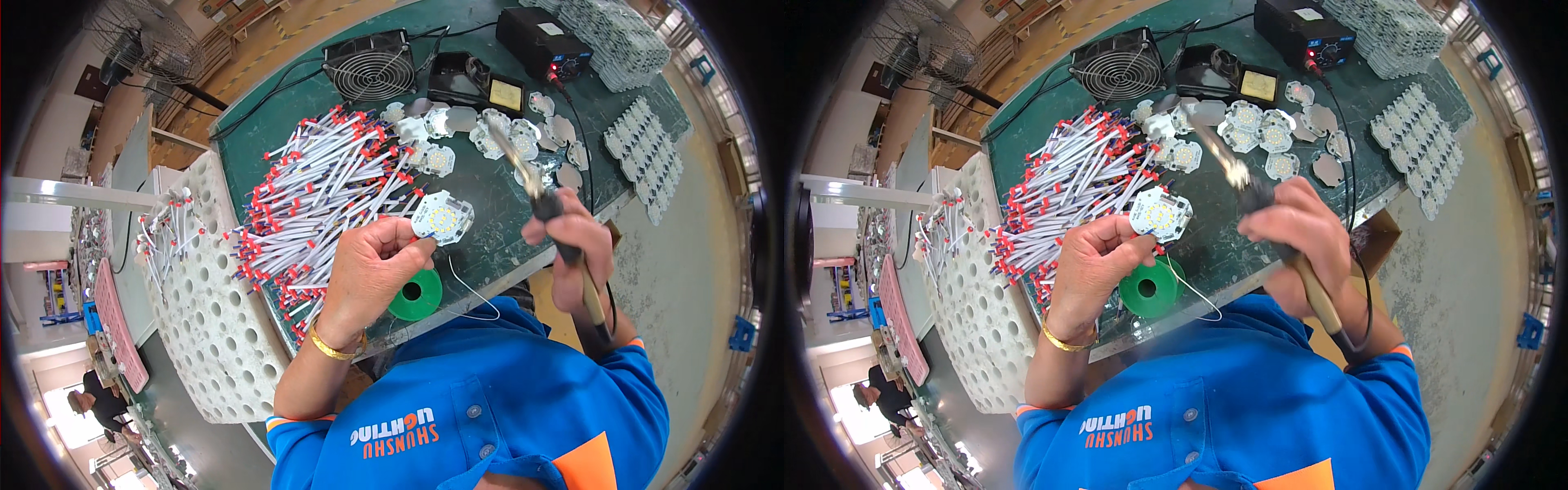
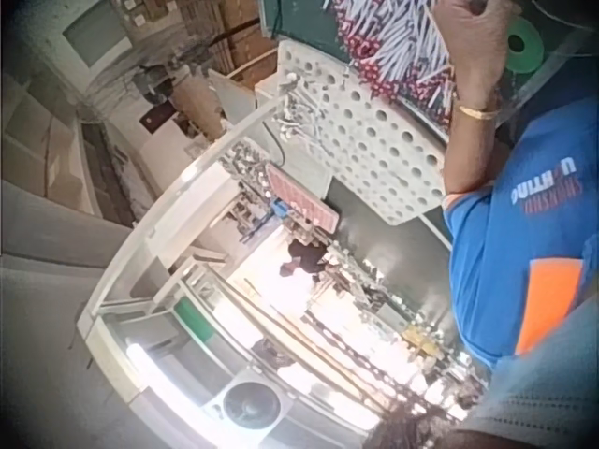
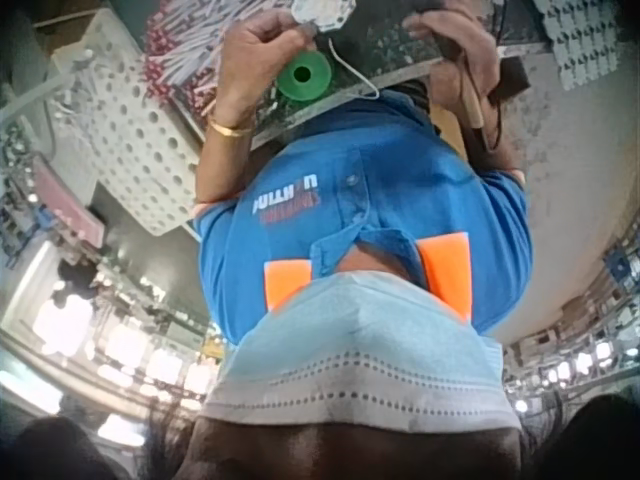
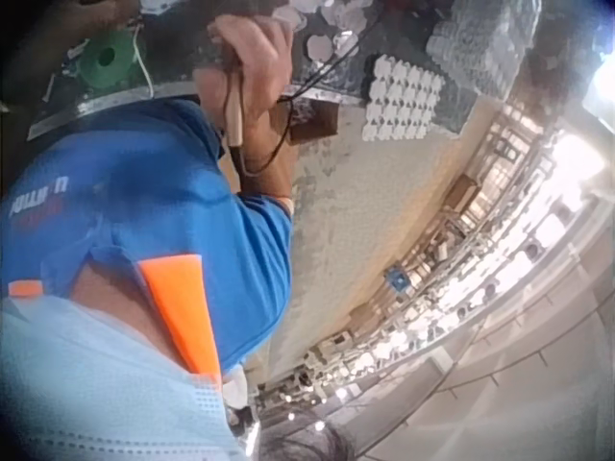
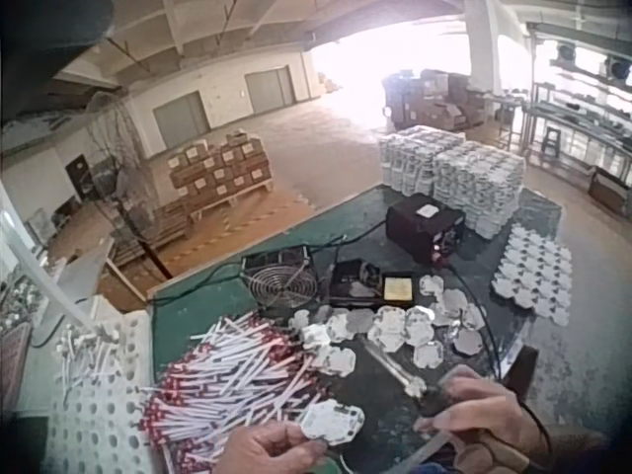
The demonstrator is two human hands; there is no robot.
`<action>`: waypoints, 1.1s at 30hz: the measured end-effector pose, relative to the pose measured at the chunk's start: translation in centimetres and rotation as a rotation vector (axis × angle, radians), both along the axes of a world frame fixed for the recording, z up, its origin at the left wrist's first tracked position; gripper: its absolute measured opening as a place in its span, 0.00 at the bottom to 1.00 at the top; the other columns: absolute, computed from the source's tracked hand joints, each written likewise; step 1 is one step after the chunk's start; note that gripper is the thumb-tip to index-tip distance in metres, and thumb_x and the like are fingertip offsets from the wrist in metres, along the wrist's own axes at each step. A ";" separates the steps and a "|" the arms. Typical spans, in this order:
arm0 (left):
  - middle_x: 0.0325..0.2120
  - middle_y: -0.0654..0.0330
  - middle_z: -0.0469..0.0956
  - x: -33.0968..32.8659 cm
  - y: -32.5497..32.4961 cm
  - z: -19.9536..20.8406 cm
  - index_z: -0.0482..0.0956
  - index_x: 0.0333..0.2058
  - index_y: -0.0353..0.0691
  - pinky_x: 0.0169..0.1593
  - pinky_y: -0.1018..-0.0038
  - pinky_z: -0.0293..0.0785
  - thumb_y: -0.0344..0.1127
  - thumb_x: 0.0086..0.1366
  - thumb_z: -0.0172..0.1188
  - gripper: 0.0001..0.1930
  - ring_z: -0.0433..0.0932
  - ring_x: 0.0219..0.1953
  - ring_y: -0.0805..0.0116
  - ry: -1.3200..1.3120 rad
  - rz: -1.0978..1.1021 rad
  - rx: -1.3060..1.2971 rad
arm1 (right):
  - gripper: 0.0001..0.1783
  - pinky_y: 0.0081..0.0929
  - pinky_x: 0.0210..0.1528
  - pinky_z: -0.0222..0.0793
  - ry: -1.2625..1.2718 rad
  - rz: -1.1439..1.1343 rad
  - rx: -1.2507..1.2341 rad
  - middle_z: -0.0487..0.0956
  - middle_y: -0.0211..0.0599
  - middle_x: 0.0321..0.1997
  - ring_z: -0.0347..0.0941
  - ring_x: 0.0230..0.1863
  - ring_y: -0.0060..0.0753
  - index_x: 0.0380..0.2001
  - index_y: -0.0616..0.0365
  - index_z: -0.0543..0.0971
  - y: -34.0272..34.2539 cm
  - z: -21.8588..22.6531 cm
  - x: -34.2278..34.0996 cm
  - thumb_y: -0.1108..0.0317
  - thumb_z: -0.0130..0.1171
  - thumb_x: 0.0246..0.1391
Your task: The person solders wires onto LED circuit boards using a soldering iron and places the assembled components into a holder.
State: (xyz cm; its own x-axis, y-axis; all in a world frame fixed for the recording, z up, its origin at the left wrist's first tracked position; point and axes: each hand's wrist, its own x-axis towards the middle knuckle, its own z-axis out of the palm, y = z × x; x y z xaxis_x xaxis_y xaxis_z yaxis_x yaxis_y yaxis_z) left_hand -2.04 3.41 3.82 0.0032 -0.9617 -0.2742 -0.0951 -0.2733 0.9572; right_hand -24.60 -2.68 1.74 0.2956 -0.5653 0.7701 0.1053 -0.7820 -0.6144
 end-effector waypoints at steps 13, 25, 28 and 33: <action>0.17 0.66 0.77 -1.3 1.2 0.7 0.76 0.23 0.35 0.22 0.88 0.60 0.29 0.56 0.59 0.06 0.67 0.19 0.88 0.075 0.038 0.037 | 0.16 0.37 0.37 0.54 0.088 0.152 -0.072 0.68 0.30 0.15 0.61 0.17 0.28 0.29 0.58 0.78 3.7 -0.6 -2.6 0.57 0.48 0.53; 0.17 0.66 0.76 -1.7 1.6 1.0 0.75 0.21 0.38 0.26 0.86 0.62 0.27 0.55 0.58 0.05 0.68 0.20 0.85 0.079 0.072 0.085 | 0.09 0.34 0.37 0.55 0.211 0.171 -0.040 0.67 0.26 0.15 0.60 0.16 0.26 0.29 0.53 0.78 3.9 -0.2 -2.4 0.70 0.52 0.41; 0.17 0.66 0.76 -1.7 1.7 0.8 0.75 0.21 0.38 0.27 0.85 0.63 0.27 0.55 0.58 0.05 0.68 0.20 0.84 0.055 0.076 0.091 | 0.09 0.34 0.37 0.55 0.208 0.148 -0.049 0.67 0.26 0.15 0.60 0.16 0.26 0.29 0.52 0.78 4.0 -0.4 -2.4 0.70 0.52 0.41; 0.17 0.66 0.76 -1.8 1.9 0.5 0.76 0.21 0.38 0.27 0.85 0.63 0.27 0.55 0.58 0.05 0.69 0.20 0.84 0.063 0.087 0.064 | 0.12 0.33 0.37 0.56 0.215 0.156 -0.046 0.67 0.26 0.14 0.60 0.16 0.26 0.30 0.51 0.78 4.0 -0.1 -2.4 0.72 0.51 0.39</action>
